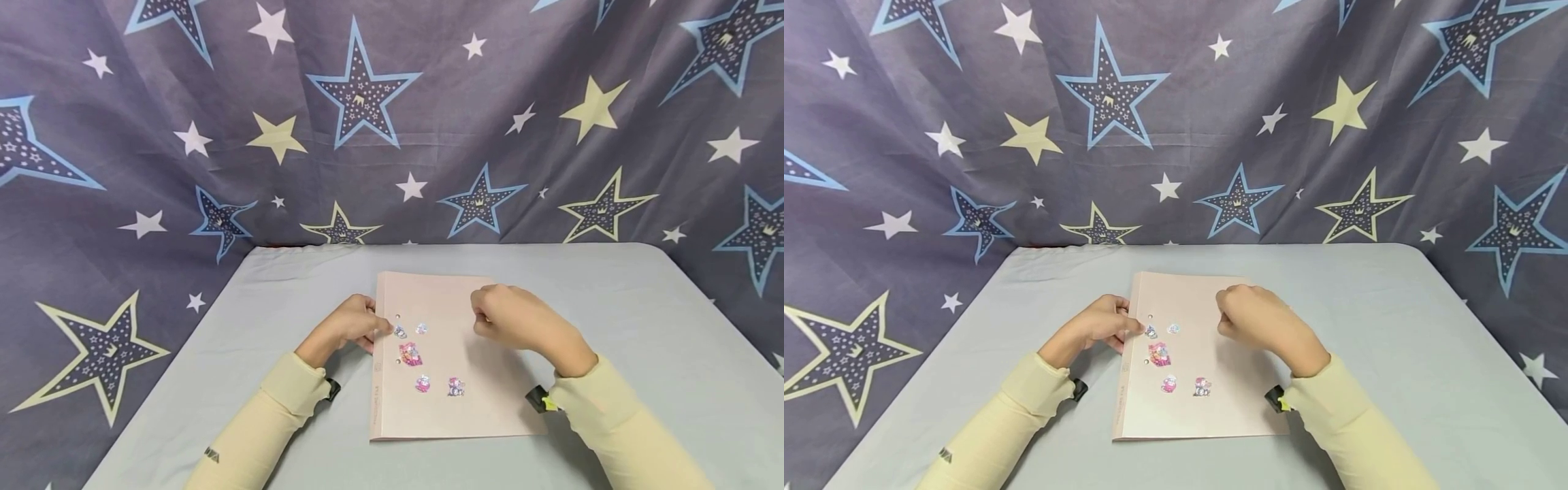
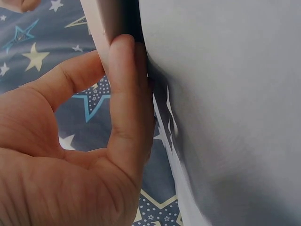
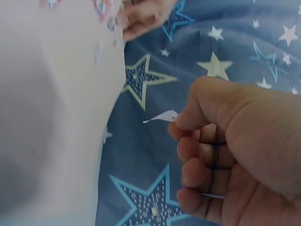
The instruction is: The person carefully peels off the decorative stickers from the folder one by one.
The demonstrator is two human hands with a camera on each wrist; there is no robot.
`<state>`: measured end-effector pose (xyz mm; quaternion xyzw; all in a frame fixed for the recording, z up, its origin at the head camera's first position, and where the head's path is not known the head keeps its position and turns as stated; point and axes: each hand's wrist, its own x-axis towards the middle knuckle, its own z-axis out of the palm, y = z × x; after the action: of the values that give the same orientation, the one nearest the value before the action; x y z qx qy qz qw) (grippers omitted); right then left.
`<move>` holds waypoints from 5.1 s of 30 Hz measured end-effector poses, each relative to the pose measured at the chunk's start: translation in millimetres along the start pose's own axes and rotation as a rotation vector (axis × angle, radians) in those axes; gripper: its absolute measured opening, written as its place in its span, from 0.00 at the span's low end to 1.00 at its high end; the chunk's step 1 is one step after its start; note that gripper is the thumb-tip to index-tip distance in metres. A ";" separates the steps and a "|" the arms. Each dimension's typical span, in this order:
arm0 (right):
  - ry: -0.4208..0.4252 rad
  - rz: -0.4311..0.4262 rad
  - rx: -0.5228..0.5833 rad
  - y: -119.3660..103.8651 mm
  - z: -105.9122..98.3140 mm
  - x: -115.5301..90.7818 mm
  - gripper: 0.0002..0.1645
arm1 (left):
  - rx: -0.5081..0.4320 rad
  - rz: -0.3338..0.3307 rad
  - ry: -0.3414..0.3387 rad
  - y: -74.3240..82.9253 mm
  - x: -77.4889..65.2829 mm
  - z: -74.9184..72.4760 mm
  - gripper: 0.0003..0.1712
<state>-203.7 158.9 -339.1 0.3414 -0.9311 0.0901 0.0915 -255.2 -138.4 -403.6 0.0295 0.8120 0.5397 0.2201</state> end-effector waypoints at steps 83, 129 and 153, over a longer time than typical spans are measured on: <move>-0.246 0.373 0.035 96.2 25.0 -21.4 0.18 | 0.002 -0.001 -0.004 1.2 0.6 1.4 0.20; -0.293 0.035 0.153 -16.4 26.2 2.7 0.10 | -0.009 -0.002 -0.007 -0.8 0.7 1.0 0.20; -0.364 -0.068 0.180 -36.7 43.5 3.6 0.14 | 0.003 0.003 -0.002 0.1 -0.7 0.1 0.20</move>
<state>-187.2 119.1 -376.4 0.3901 -0.9084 0.1068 -0.1060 -254.5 -138.4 -403.3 0.0318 0.8126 0.5387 0.2200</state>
